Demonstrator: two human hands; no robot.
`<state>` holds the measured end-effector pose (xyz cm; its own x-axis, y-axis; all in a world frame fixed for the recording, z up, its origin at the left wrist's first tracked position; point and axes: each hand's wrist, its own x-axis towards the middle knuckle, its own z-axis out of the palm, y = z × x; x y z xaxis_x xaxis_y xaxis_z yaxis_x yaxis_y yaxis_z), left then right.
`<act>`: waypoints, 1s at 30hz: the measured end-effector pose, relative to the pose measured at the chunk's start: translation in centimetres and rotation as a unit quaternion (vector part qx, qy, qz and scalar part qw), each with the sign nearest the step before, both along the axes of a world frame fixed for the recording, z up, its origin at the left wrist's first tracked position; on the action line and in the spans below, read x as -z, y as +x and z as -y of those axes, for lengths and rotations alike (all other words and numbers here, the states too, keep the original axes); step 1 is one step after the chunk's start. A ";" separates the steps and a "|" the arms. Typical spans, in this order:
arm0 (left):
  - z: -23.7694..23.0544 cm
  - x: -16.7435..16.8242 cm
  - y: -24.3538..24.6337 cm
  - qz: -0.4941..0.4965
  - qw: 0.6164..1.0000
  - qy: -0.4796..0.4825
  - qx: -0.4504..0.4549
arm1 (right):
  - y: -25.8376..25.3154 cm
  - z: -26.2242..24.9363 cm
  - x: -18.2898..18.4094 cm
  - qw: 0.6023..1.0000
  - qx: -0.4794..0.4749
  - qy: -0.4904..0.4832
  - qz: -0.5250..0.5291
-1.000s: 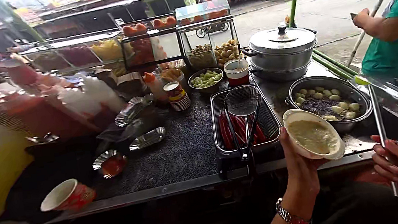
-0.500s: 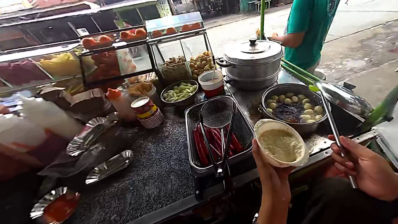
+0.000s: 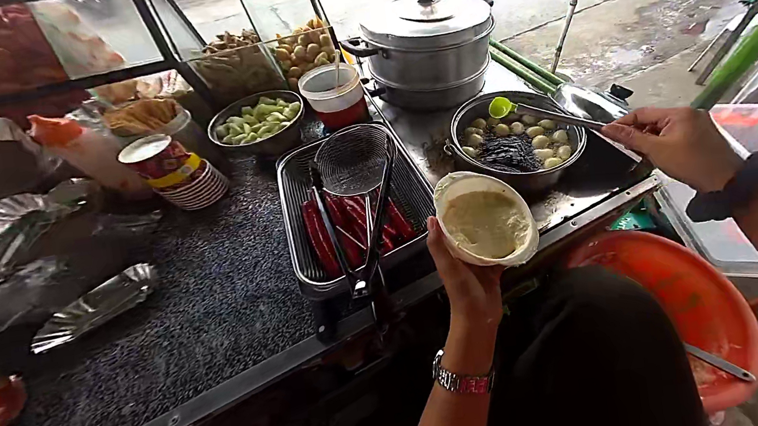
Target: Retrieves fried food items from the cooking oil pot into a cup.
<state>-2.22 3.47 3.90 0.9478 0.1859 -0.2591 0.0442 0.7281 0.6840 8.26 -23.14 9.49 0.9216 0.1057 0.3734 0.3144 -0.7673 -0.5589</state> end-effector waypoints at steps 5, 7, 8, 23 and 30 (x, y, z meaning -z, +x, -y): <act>-0.4 1.0 0.6 0.014 0.999 0.009 0.032 | -3.9 -0.7 -2.8 0.964 -0.181 -0.121 0.151; -0.5 1.2 0.9 0.024 0.999 0.013 0.043 | -4.7 -0.4 -3.4 0.936 -0.219 -0.192 0.198; -0.6 1.3 0.9 0.025 0.998 0.022 0.049 | -4.7 -0.2 -3.7 0.920 -0.234 -0.224 0.219; 0.4 2.0 1.3 -0.012 0.994 0.099 0.045 | -6.2 -2.1 -2.5 0.932 -0.234 -0.218 0.168; 1.3 3.2 1.9 -0.024 0.990 0.138 0.032 | -4.6 -0.6 -0.4 0.906 -0.093 0.206 -0.359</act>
